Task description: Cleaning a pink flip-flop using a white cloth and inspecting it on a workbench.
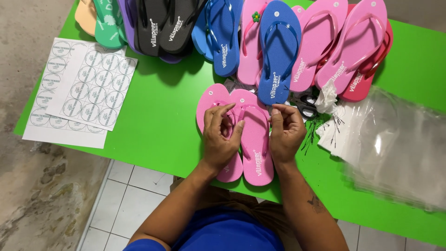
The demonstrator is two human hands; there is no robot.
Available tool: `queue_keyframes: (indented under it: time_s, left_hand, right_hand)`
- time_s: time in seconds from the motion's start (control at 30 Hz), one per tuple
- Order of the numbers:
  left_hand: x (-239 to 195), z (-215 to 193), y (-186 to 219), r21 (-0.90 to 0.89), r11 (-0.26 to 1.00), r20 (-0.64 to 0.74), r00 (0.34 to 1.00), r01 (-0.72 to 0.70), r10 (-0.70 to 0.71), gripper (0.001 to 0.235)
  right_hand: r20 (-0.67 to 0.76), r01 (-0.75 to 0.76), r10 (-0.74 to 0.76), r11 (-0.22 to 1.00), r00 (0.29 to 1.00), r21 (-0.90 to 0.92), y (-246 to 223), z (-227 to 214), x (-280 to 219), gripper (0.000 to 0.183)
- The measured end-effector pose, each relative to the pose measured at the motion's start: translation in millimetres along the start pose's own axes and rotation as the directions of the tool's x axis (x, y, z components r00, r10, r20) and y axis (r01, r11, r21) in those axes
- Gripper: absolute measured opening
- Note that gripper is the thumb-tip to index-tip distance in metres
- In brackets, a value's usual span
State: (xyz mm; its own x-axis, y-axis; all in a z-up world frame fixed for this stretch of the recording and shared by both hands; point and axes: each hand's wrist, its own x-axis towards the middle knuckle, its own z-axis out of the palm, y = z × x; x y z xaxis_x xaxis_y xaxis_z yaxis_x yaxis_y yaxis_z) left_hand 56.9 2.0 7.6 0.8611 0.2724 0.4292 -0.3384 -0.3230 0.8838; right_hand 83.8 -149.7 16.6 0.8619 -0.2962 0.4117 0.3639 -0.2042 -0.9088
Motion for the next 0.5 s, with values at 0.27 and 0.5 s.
queue_keyframes:
  time_s: [0.27,0.5]
  left_hand:
    - [0,9,0,0.182,0.982,0.061,0.997,-0.054,0.043,0.071]
    - [-25,3,-15,0.234,0.969,0.034,0.997,-0.080,0.074,0.066]
  right_hand:
    - [0.036,-0.114,0.115,0.993,0.993,-0.022,10,-1,7,0.012]
    - [0.043,-0.181,0.180,0.983,0.983,0.036,12,-4,4,0.012]
